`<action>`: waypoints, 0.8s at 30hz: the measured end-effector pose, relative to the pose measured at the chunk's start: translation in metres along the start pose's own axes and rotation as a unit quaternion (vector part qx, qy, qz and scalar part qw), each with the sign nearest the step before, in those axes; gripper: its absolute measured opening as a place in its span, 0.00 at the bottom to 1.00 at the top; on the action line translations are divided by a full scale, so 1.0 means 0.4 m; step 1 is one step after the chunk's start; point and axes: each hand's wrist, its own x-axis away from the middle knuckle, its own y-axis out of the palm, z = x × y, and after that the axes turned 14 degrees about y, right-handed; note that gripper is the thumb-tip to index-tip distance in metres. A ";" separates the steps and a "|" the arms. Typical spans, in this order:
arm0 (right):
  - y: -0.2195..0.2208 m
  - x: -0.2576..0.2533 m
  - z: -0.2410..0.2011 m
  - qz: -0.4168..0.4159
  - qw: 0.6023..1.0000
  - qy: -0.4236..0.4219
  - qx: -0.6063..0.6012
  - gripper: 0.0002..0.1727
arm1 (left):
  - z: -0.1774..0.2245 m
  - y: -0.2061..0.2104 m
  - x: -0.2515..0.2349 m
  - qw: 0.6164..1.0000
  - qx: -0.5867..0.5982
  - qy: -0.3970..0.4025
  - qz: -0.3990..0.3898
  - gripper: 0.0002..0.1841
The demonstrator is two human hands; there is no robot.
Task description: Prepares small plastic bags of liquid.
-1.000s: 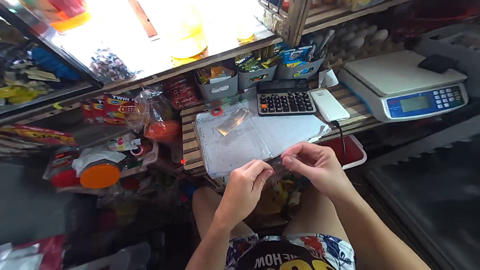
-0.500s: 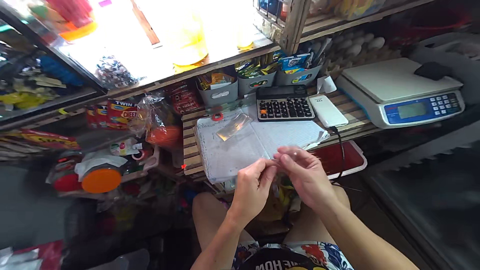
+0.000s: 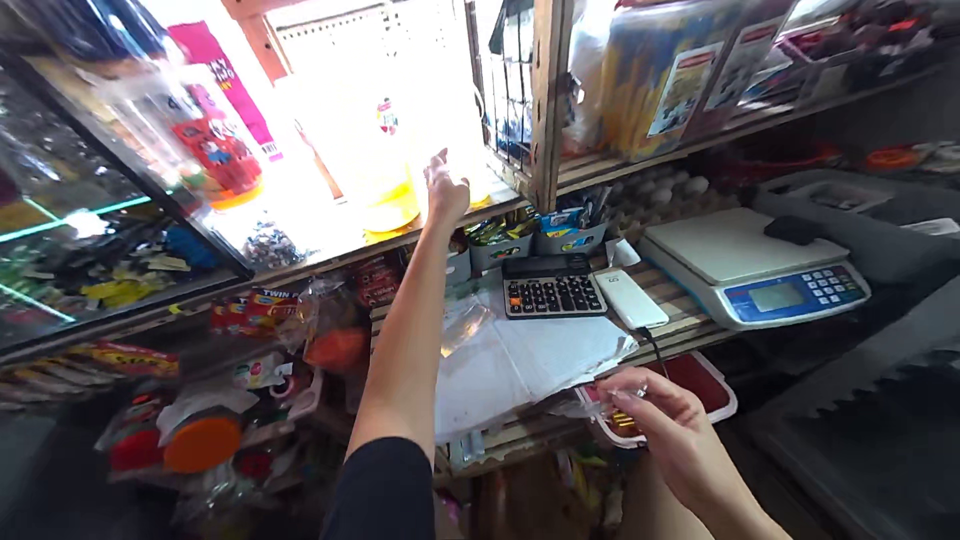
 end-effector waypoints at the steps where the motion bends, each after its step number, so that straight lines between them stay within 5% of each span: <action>1: -0.007 0.010 -0.005 0.005 1.000 -0.008 0.009 0.09 | -0.017 0.004 -0.042 0.999 0.033 -0.008 -0.001 0.40; 7: -0.079 0.035 -0.047 0.026 0.997 -0.047 0.060 0.08 | -0.073 -0.001 -0.110 0.988 0.135 -0.011 -0.075 0.49; 12: -0.058 -0.012 -0.086 0.038 0.994 -0.061 0.082 0.08 | -0.024 -0.007 -0.020 0.998 0.069 0.005 -0.008 0.40; 24: 0.066 -0.126 -0.106 0.099 0.959 -0.162 0.209 0.09 | 0.153 -0.121 0.517 0.945 -0.194 0.264 -0.022 0.33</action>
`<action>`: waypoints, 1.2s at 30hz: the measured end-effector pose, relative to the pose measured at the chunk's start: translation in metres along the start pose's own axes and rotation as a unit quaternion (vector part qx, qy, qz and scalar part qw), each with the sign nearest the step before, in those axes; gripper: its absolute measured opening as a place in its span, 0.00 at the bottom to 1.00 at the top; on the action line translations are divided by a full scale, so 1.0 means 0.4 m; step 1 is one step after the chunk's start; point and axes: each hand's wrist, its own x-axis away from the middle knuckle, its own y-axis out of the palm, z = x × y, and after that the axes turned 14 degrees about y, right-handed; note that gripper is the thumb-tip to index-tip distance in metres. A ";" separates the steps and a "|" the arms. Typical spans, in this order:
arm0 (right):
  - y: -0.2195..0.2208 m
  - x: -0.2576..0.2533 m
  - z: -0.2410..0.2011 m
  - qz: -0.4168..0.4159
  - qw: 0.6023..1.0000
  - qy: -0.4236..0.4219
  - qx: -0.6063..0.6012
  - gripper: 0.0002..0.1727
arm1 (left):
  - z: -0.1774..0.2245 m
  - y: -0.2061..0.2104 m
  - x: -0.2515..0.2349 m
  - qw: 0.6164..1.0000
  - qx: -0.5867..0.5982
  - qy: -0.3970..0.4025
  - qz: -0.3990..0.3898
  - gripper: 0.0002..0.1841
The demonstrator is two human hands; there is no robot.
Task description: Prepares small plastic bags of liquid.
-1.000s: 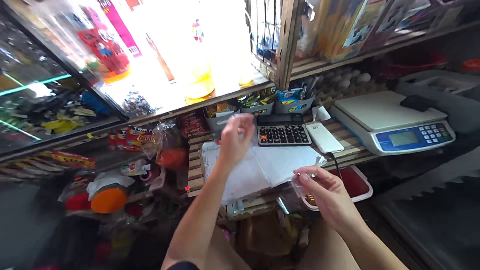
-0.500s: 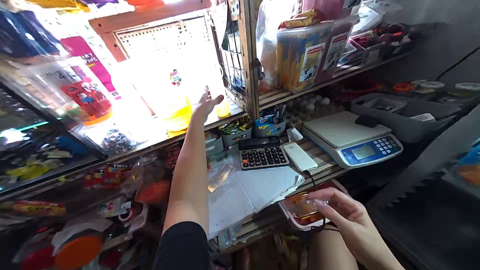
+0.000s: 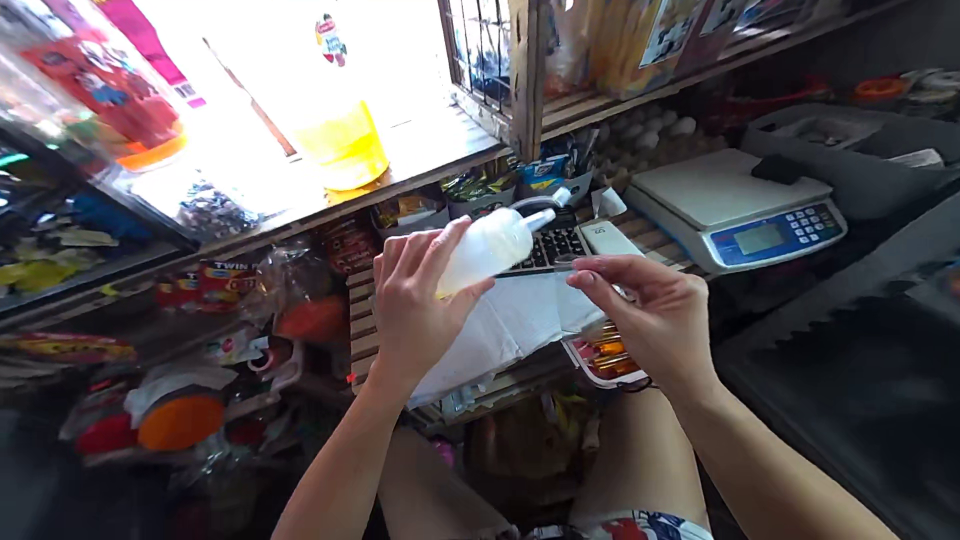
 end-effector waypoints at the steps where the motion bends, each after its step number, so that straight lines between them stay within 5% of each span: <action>1: 0.008 0.002 0.001 0.003 1.000 -0.017 0.025 0.09 | 0.006 -0.012 0.021 1.000 -0.017 0.013 -0.005 0.32; 15: 0.077 0.015 -0.018 0.037 0.962 -0.157 0.220 0.06 | 0.010 -0.097 0.083 0.985 -0.138 0.086 -0.057 0.22; 21: 0.078 0.001 -0.032 -0.009 0.940 -0.174 0.295 0.09 | -0.002 -0.115 0.034 0.968 -0.166 0.154 -0.112 0.22; 36: 0.072 -0.176 -0.070 -0.134 0.989 -0.025 0.052 0.10 | -0.003 -0.153 -0.340 0.858 -0.227 0.331 -0.322 0.09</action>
